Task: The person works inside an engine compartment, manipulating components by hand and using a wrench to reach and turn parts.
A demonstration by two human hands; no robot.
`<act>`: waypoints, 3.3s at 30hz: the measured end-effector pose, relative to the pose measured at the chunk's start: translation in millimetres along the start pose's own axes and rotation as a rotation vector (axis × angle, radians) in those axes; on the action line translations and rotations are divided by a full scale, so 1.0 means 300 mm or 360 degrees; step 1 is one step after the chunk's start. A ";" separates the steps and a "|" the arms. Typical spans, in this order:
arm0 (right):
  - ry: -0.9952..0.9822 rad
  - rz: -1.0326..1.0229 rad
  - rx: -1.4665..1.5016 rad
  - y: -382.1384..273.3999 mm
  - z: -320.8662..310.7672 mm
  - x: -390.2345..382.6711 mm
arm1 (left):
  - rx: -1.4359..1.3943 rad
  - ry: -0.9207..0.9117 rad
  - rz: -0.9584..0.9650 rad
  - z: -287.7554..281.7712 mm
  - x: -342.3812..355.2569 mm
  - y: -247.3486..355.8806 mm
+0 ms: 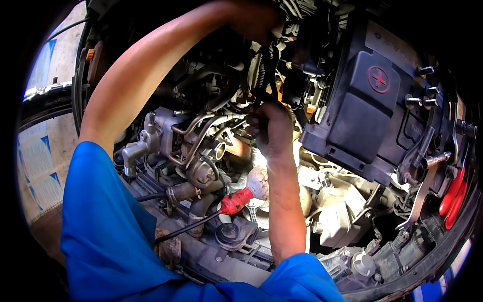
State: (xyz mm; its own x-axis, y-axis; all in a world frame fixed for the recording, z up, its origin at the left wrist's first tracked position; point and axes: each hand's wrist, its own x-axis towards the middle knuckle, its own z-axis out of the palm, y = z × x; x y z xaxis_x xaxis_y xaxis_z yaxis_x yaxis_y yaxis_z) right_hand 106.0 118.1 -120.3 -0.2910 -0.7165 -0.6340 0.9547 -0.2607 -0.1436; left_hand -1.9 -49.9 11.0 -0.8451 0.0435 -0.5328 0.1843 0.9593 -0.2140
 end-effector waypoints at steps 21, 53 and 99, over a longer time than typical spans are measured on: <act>-0.0063 0.0031 -0.0077 0.002 -0.017 0.020 | -0.0039 0.0203 0.0228 0.092 0.031 -0.046; 0.0362 -0.0865 -0.2031 0.074 0.064 -0.140 | 0.0270 0.0103 0.0394 -0.048 -0.013 -0.035; -0.0241 -0.1025 -0.1196 0.094 -0.136 0.111 | -0.0205 0.0132 0.0222 0.141 0.060 -0.043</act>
State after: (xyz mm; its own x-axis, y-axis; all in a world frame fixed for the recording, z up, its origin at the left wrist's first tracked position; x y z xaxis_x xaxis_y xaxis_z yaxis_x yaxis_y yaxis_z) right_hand 125.7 113.3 -176.5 -0.7215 -0.6711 -0.1704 0.3887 -0.1888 -0.9018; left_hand 1.8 -73.3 -30.3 -0.8552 0.1964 -0.4796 0.2416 0.9698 -0.0337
